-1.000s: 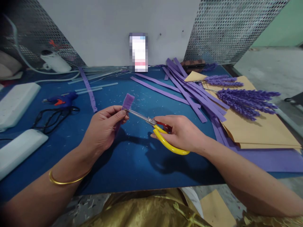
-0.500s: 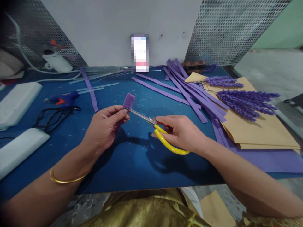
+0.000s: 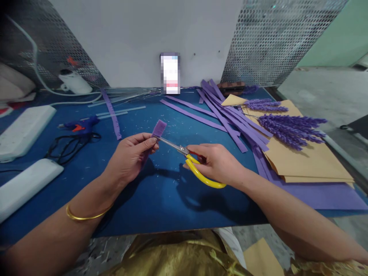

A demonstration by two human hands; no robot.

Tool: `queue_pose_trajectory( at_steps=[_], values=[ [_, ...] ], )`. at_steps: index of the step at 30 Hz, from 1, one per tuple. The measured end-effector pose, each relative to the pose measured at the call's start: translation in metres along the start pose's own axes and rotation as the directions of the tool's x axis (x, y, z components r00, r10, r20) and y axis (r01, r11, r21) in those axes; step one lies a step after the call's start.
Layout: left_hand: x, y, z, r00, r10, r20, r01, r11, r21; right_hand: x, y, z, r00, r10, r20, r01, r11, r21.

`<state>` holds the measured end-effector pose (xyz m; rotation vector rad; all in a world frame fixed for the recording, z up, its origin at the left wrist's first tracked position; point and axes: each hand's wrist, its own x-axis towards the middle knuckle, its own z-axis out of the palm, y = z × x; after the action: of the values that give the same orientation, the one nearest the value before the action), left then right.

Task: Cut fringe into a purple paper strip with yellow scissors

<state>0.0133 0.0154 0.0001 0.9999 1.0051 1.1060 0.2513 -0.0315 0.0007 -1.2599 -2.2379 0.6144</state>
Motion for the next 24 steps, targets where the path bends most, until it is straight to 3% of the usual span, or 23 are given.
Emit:
queue_pose_trajectory(
  at_steps=[24],
  values=[
    [0.0009, -0.0009, -0.0007, 0.999, 0.024, -0.042, -0.024, 1.000, 0.008, 0.0097, -0.0018, 0.0061, 0.999, -0.035, -0.031, 0.035, 0.999, -0.026]
  ],
)
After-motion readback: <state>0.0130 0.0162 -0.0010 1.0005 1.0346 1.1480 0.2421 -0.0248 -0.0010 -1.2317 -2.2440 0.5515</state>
